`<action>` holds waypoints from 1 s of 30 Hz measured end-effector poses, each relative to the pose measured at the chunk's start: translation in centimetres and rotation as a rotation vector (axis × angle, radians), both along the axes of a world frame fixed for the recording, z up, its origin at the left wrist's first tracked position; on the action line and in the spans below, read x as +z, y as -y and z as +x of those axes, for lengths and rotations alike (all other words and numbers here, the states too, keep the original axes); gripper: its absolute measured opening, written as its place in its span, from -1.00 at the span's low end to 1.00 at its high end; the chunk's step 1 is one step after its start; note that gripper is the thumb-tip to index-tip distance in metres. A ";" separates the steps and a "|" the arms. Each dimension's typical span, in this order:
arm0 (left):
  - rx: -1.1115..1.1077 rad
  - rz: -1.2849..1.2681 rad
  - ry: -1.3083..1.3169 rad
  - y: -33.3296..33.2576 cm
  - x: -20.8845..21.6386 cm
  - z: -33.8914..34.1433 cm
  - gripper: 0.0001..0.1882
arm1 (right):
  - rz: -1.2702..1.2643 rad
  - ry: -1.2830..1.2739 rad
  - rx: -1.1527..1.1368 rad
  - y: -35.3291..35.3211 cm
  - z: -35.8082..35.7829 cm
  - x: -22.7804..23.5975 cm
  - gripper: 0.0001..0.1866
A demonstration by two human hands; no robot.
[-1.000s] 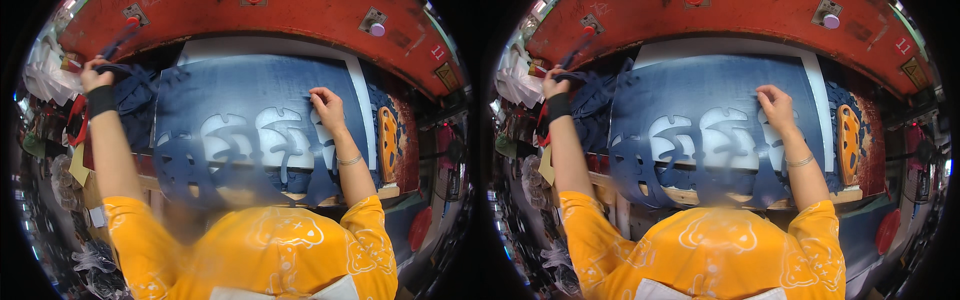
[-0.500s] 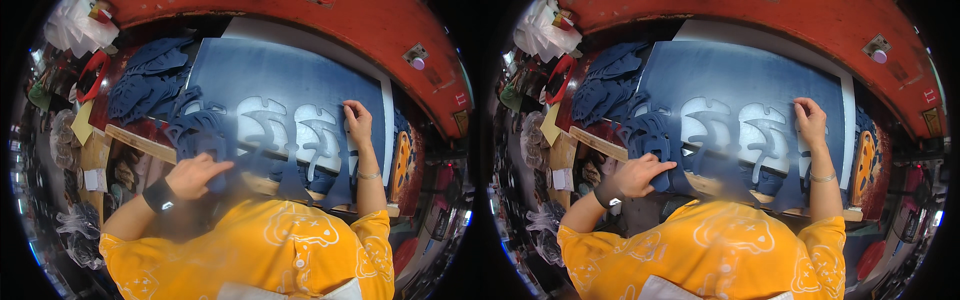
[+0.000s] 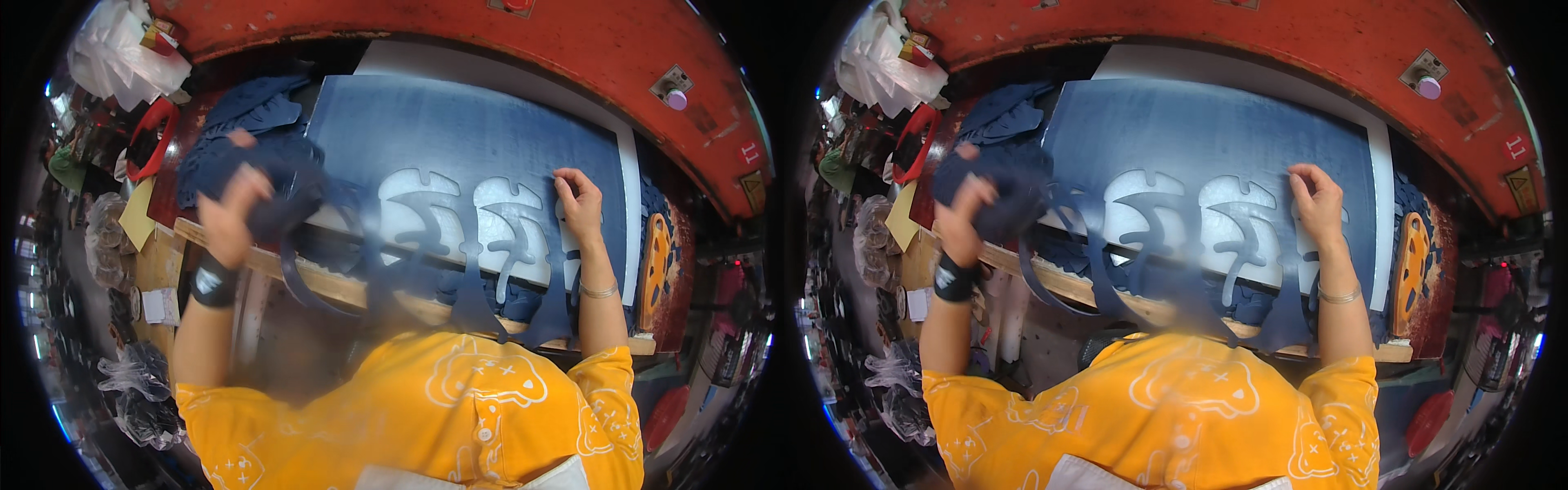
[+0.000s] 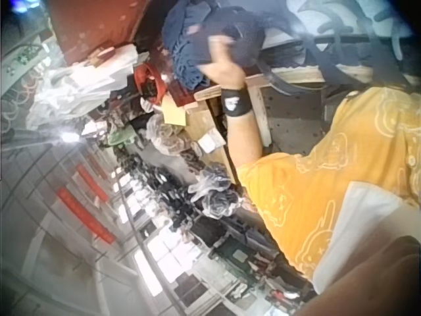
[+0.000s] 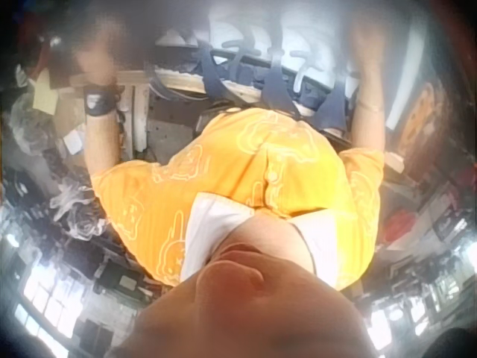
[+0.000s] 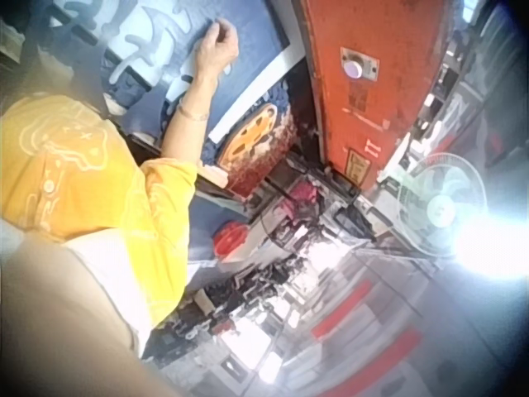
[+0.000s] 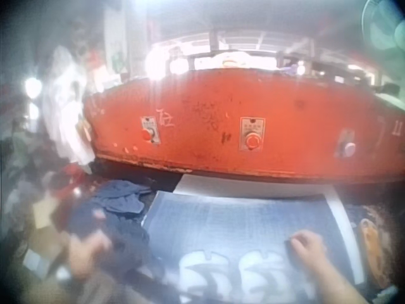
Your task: The person places a blue rubber sheet on a red hydraulic press, aligns it, and presses it using a wooden squeegee. They remove the pressed sheet, peel off cut-out shapes, and repeat the process with additional sheets.
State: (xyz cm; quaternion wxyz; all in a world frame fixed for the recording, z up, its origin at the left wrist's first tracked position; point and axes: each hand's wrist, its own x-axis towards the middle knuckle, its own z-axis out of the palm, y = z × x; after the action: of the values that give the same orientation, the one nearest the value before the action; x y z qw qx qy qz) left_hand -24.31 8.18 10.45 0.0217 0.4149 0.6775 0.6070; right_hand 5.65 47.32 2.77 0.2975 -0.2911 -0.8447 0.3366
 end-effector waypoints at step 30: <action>-0.145 0.161 0.476 -9.9 7.2 -2.6 -0.59 | 0.423 -0.224 0.584 18.3 -21.4 10.9 -0.66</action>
State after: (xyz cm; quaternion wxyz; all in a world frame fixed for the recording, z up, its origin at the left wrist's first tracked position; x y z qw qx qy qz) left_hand -26.89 18.03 17.66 0.1908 0.3081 0.5711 0.7365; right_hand -15.77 29.04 13.69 0.3328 0.0684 -0.9052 0.2551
